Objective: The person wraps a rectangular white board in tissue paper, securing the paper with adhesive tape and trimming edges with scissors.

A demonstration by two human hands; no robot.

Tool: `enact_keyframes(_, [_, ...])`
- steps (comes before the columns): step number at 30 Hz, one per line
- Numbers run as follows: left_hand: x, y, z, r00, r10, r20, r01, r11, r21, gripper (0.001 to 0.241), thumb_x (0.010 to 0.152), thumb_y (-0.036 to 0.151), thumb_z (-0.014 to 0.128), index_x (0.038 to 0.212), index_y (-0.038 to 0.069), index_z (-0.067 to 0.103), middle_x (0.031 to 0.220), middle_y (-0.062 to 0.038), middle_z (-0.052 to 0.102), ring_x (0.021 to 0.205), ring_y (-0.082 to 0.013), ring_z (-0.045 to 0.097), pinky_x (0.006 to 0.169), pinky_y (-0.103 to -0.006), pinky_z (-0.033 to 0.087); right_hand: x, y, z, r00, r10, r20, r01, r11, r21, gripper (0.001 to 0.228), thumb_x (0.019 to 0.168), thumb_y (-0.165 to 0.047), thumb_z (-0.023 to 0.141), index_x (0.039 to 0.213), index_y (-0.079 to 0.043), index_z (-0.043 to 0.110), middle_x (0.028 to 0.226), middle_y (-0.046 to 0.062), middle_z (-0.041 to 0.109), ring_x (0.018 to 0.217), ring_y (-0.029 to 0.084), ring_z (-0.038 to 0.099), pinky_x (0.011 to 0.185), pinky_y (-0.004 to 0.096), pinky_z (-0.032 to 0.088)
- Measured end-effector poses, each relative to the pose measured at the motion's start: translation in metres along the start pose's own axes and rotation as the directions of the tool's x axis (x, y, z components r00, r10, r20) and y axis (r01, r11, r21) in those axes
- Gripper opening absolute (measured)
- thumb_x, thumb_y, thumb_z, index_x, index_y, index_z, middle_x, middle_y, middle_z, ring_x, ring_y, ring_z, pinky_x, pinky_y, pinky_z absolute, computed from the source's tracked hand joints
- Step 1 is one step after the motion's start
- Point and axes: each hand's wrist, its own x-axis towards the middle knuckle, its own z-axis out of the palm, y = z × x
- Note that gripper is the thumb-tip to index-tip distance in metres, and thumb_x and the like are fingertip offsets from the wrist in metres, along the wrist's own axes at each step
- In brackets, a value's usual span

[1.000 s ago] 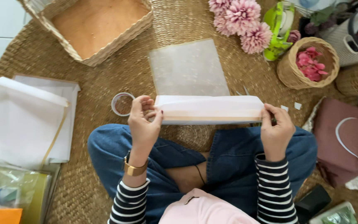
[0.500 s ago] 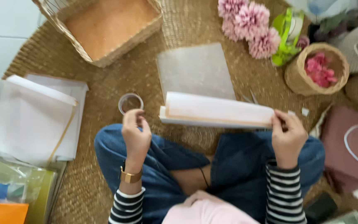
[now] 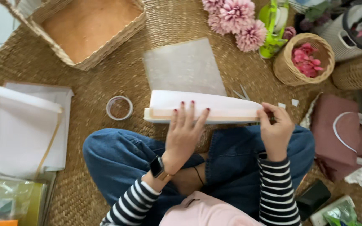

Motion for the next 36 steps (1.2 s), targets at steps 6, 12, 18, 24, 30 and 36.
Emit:
enact_keyframes(6, [-0.004,-0.001,0.002,1.000,-0.030,-0.007,0.030,0.999,0.042,0.065,0.084,0.036,0.065,0.142,0.025,0.039,0.140,-0.020,0.042,0.129,-0.0426,0.039,0.106,-0.0532,0.027,-0.018,-0.082,0.022,0.981,-0.090,-0.174,0.071,0.991,-0.117,0.031,0.082,-0.003,0.072,0.112,0.002,0.063,0.095,0.017,0.051,0.079,0.032,0.051,0.072,0.040,0.046])
enact_keyframes(12, [-0.008,0.000,0.001,0.998,-0.056,-0.017,0.057,0.998,0.013,0.045,0.094,0.029,0.046,0.138,0.020,0.046,0.148,-0.013,0.035,0.134,-0.0383,0.033,0.109,-0.0488,0.022,-0.058,-0.132,0.066,0.913,-0.379,0.150,0.397,0.910,-0.118,0.037,0.096,-0.030,0.044,0.123,-0.011,0.059,0.129,0.013,0.055,0.120,0.028,0.051,0.106,0.049,0.021])
enact_keyframes(18, [-0.019,-0.019,0.009,0.990,-0.128,-0.059,0.129,0.992,0.012,0.048,0.089,0.026,0.052,0.137,0.020,0.047,0.141,-0.013,0.045,0.131,-0.0356,0.040,0.108,-0.0463,0.027,-0.041,-0.056,0.040,0.921,-0.286,0.263,0.365,0.871,-0.329,0.052,0.097,-0.034,0.046,0.137,-0.002,0.044,0.143,0.018,0.042,0.135,0.030,0.034,0.111,0.046,0.004])
enact_keyframes(24, [-0.025,-0.040,0.003,0.967,-0.222,-0.122,0.236,0.965,0.117,0.051,0.088,0.028,0.051,0.136,0.012,0.049,0.139,-0.016,0.047,0.128,-0.0384,0.043,0.106,-0.0490,0.030,-0.034,-0.019,0.015,0.950,-0.254,0.182,0.311,0.830,-0.463,0.050,0.098,-0.036,0.046,0.135,-0.003,0.052,0.141,0.015,0.047,0.132,0.031,0.040,0.109,0.052,0.014])
enact_keyframes(30, [-0.029,-0.048,-0.009,0.918,-0.379,-0.113,0.389,0.917,0.091,0.057,0.087,0.034,0.059,0.134,0.004,0.049,0.136,-0.020,0.048,0.126,-0.0395,0.044,0.103,-0.0488,0.033,-0.031,-0.004,0.013,0.953,-0.287,0.097,0.294,0.806,-0.514,0.042,0.097,-0.040,0.051,0.123,-0.009,0.064,0.129,0.012,0.058,0.126,0.033,0.049,0.109,0.056,0.012])
enact_keyframes(36, [-0.044,-0.069,0.014,0.581,-0.806,0.116,0.667,0.390,-0.635,0.044,0.079,0.040,0.072,0.104,0.008,0.055,0.103,-0.015,0.059,0.095,-0.0331,0.061,0.082,-0.0376,0.047,-0.026,-0.003,-0.006,0.996,-0.006,0.089,0.010,0.999,-0.051,0.023,0.091,-0.019,0.068,0.077,-0.005,0.057,0.107,0.011,0.060,0.099,0.033,0.061,0.085,0.037,0.046])
